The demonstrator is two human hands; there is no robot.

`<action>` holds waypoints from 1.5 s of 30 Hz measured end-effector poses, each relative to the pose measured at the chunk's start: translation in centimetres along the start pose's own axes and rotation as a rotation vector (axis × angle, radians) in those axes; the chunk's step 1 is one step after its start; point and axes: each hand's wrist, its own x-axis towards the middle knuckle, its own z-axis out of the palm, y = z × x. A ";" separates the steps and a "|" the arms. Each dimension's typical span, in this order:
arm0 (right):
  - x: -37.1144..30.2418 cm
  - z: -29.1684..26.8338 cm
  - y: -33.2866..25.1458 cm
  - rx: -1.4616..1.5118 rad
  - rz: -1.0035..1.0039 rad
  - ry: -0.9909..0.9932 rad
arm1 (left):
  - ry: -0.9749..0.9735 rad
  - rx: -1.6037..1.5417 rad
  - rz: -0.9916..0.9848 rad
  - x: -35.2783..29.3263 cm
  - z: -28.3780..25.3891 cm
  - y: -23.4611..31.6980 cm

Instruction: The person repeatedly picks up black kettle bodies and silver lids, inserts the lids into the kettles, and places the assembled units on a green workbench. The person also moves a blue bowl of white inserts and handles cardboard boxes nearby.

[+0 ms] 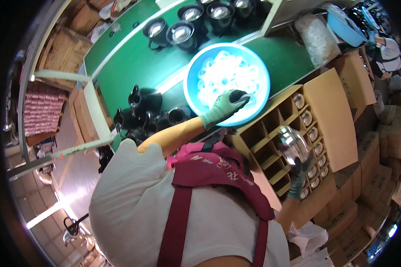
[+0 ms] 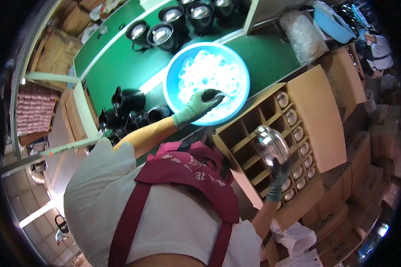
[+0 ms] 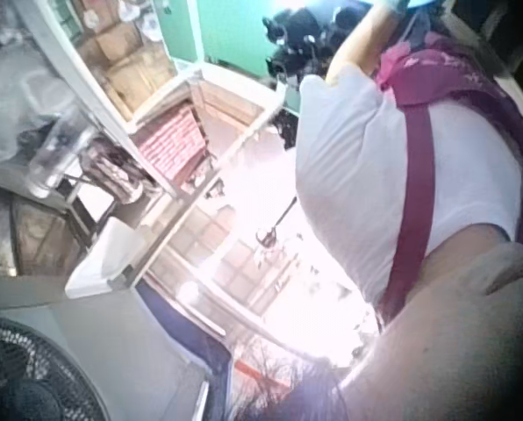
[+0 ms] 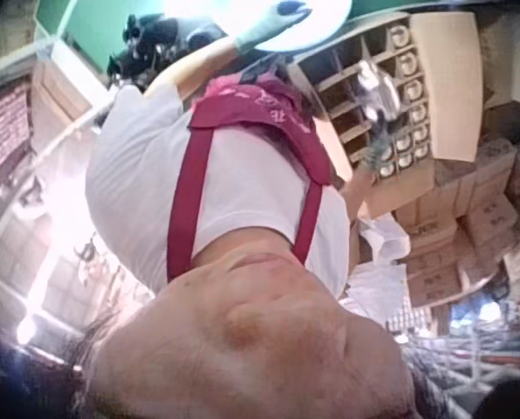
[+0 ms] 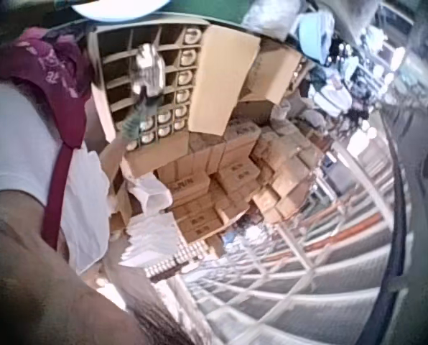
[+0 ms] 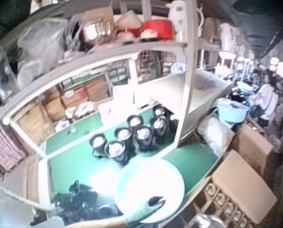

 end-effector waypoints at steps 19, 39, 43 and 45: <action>-2.7 25.5 -9.9 0.435 -0.081 -0.636 | 0.390 0.165 0.354 -11.3 -8.0 5.5; -1.9 19.7 -2.1 -0.838 -1.020 -0.312 | -0.149 1.363 0.042 -7.3 -19.0 -6.1; -0.3 17.1 0.7 -0.715 -0.751 -0.463 | 0.051 0.770 -0.005 -11.7 -27.3 1.5; -0.6 21.5 -2.1 -0.506 -0.570 -0.530 | 0.102 0.551 0.016 -14.3 -29.5 1.6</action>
